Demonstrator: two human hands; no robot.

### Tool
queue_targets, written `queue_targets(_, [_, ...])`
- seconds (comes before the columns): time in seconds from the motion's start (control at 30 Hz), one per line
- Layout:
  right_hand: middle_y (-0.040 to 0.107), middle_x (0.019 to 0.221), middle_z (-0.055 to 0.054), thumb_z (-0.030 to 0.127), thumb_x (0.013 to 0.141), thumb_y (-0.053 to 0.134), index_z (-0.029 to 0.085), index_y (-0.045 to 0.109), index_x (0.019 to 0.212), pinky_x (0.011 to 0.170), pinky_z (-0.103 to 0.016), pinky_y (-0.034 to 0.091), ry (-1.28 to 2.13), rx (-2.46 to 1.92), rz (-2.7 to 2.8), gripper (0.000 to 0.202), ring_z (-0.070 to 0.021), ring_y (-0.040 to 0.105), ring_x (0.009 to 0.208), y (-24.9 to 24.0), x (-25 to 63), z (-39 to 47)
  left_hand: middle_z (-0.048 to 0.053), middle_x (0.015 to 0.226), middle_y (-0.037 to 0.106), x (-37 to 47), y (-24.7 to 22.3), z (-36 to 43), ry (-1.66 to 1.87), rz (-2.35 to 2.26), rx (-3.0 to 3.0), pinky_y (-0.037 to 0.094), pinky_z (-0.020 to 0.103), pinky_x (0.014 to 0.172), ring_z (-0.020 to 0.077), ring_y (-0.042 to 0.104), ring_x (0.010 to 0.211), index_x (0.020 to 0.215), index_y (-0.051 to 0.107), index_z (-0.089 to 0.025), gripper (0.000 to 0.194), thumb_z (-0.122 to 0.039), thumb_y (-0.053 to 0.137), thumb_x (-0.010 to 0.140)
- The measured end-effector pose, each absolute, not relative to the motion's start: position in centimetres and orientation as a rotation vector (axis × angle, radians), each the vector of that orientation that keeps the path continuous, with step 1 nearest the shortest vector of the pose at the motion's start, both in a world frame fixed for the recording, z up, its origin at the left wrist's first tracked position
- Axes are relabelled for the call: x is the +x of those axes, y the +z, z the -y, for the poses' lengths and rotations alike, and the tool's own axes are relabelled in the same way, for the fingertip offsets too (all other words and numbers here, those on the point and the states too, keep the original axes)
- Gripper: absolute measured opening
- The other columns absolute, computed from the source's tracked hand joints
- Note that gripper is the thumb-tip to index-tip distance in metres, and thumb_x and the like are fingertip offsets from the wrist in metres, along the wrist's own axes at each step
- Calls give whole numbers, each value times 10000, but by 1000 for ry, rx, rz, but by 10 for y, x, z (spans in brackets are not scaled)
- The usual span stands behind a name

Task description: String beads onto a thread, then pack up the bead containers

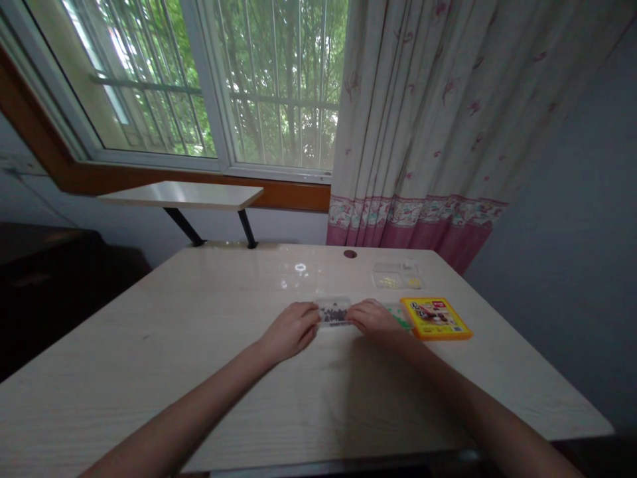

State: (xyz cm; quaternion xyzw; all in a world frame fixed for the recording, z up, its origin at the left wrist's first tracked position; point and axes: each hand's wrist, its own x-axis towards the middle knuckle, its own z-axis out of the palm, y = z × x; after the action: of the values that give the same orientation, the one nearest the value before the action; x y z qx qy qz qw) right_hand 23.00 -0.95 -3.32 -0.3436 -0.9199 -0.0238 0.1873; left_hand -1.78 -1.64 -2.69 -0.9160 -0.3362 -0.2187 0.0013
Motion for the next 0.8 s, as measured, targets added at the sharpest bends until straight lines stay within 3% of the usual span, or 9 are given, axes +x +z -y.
queue_targets(0.27, [580, 929, -46, 124, 849, 491, 207, 566, 1063, 794, -280, 386, -71, -1020, 2690, 242, -170, 508, 886, -24, 236, 18, 85, 961, 545, -9, -21, 15, -741, 1075, -2963, 429, 326, 783, 190, 508, 894, 981, 583, -191, 221, -227, 424, 832])
queue_targets(0.43, [570, 879, -45, 138, 842, 498, 214, 601, 1003, 771, -281, 392, -17, -1063, 2712, 206, -170, 505, 852, -14, 239, 29, 95, 973, 540, -2, -23, 22, -735, 1042, -2935, 423, 330, 783, 194, 500, 899, 925, 614, -191, 219, -241, 417, 842])
queue_targets(0.6, [584, 1017, -50, 208, 850, 494, 223, 549, 1121, 839, -296, 403, 154, -990, 2649, 277, -171, 510, 963, 15, 266, 2, 78, 966, 548, 0, -21, 20, -688, 1049, -2959, 420, 334, 784, 196, 505, 892, 973, 594, -208, 219, -248, 427, 837])
queue_targets(0.8, [563, 1115, -104, 145, 800, 508, 143, 528, 1166, 906, -354, 387, -176, -1465, 2243, 367, -214, 514, 1029, 35, 341, -84, 74, 984, 535, 6, -22, 14, -738, 1041, -3018, 419, 324, 803, 193, 500, 924, 1004, 569, -207, 223, -247, 433, 832])
